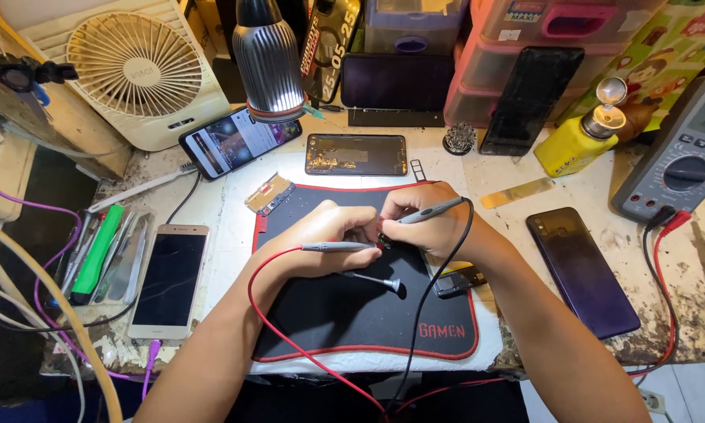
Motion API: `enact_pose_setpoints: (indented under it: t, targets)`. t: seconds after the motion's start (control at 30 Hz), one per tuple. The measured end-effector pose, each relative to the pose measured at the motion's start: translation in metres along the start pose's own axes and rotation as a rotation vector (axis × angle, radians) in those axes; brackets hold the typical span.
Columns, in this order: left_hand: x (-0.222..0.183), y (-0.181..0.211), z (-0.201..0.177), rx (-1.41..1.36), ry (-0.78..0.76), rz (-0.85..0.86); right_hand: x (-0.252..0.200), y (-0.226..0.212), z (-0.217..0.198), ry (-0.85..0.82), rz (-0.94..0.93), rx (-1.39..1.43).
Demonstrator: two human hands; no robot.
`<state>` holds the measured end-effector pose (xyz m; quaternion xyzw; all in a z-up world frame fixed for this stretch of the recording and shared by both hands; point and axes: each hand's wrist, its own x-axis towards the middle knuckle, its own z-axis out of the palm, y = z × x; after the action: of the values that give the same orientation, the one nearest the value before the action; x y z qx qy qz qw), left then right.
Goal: Diagnosing a faulty mobile phone circuit board using a digital multimeter and probes.
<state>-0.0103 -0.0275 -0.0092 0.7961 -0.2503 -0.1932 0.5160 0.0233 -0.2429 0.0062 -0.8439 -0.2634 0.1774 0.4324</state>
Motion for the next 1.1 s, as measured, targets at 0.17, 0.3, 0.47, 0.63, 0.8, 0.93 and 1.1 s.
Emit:
enact_pose_setpoints:
  t: [0.17,0.3,0.47,0.63,0.8,0.93,1.1]
  targets:
    - [-0.001,0.000,0.002,0.005,0.007,-0.011,-0.001,-0.001,0.001,0.009,-0.002,0.001]
    - [-0.001,0.004,0.002,0.008,0.016,-0.022,-0.002,-0.003,0.000,0.023,-0.013,0.008]
    - [0.004,0.011,0.000,0.057,-0.024,-0.072,-0.007,-0.002,0.000,0.089,-0.044,-0.039]
    - [0.004,0.015,0.002,0.085,0.006,-0.143,-0.007,0.001,0.001,0.088,-0.078,0.030]
    - [0.003,0.005,0.003,0.069,-0.005,-0.121,-0.005,0.003,0.003,0.078,-0.058,-0.009]
    - [0.000,0.012,0.002,0.068,-0.005,-0.115,-0.005,-0.003,0.002,0.050,-0.053,-0.010]
    - [0.000,0.006,0.001,0.033,-0.001,-0.061,-0.003,-0.005,-0.001,0.030,0.003,-0.004]
